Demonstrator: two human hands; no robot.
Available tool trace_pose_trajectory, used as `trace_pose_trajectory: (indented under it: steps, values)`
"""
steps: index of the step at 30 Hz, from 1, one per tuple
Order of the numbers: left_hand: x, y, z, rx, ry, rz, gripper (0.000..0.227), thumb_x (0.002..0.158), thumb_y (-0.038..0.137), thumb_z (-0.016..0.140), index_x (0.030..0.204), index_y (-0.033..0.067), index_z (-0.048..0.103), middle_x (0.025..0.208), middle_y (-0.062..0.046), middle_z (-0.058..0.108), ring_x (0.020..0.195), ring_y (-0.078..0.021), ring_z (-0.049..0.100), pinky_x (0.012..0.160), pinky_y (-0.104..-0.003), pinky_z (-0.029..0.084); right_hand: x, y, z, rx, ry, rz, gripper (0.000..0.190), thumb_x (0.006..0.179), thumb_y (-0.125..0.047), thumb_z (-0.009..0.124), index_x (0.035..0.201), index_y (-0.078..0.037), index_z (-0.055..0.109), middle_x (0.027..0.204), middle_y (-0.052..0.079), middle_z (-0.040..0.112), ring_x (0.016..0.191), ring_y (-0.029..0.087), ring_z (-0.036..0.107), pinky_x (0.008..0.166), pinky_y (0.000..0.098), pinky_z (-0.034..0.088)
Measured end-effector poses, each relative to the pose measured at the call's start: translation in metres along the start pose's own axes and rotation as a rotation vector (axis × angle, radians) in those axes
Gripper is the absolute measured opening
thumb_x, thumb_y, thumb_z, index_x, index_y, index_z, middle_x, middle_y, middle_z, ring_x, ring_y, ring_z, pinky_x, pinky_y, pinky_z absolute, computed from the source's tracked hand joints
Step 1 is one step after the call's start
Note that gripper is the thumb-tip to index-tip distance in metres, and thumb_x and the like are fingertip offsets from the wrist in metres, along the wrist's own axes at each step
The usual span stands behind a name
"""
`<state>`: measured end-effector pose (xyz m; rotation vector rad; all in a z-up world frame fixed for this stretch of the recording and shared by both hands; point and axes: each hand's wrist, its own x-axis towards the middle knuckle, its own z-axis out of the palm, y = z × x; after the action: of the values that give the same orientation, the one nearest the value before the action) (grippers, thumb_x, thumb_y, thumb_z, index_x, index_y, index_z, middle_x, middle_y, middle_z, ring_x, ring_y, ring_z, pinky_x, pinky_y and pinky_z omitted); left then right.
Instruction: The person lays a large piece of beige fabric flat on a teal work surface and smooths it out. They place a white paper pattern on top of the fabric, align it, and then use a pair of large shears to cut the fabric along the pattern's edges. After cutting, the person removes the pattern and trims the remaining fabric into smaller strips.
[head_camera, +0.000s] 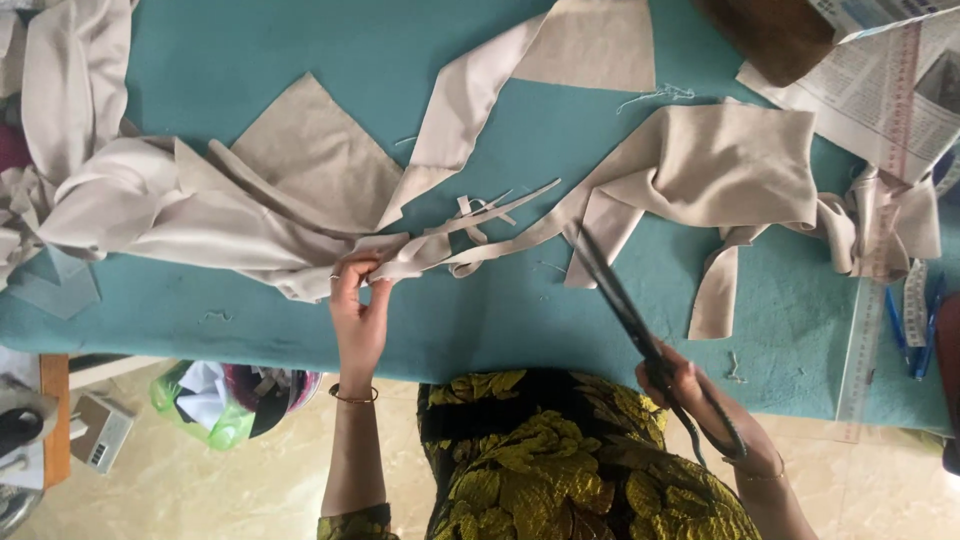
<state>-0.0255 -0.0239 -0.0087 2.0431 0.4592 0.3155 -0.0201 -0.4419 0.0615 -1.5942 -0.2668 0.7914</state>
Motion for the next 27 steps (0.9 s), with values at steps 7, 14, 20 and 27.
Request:
trace_pose_trajectory:
  steps: [7,14,20,27]
  values:
    - [-0.011,-0.006,0.001,-0.277,-0.017,0.054,0.006,0.100,0.003,0.058,0.106,0.0058,0.059,0.126,-0.008,0.063,0.121,-0.0188,0.059,0.097,-0.031,0.048,-0.008,0.038,-0.002,0.105,0.004,0.255,0.077,0.099,-0.054,0.033,0.164,-0.011,0.033,0.094,0.003,0.052,0.077,0.012,0.042,0.076,0.0242,0.036]
    - [-0.020,-0.009,-0.002,-0.413,-0.017,0.074,0.008,0.099,0.001,0.063,0.103,0.0018,0.056,0.123,-0.014,0.063,0.114,-0.0204,0.060,0.098,-0.035,0.047,0.024,0.039,-0.001,0.102,-0.046,0.039,0.075,0.105,-0.050,0.023,0.158,0.002,0.033,0.080,0.011,0.058,0.065,0.016,0.051,0.061,0.0305,0.042]
    - [-0.026,-0.025,-0.010,-0.420,0.031,0.008,0.008,0.101,0.000,0.061,0.107,0.0051,0.058,0.122,-0.010,0.063,0.110,-0.0144,0.058,0.087,-0.030,0.047,0.032,0.074,0.001,0.136,0.031,0.125,0.064,0.109,-0.043,0.028,0.154,0.001,0.040,0.078,0.007,0.046,0.057,0.012,0.037,0.047,0.0257,0.032]
    - [-0.016,-0.016,0.061,-0.252,0.112,0.194,0.020,0.100,0.009,0.067,0.118,0.0063,0.060,0.130,-0.016,0.059,0.128,-0.0331,0.053,0.106,-0.051,0.039,0.002,0.085,0.018,0.041,0.248,0.211,0.069,0.107,-0.041,0.034,0.158,0.006,0.034,0.097,0.022,0.063,0.073,0.021,0.058,0.062,0.0362,0.050]
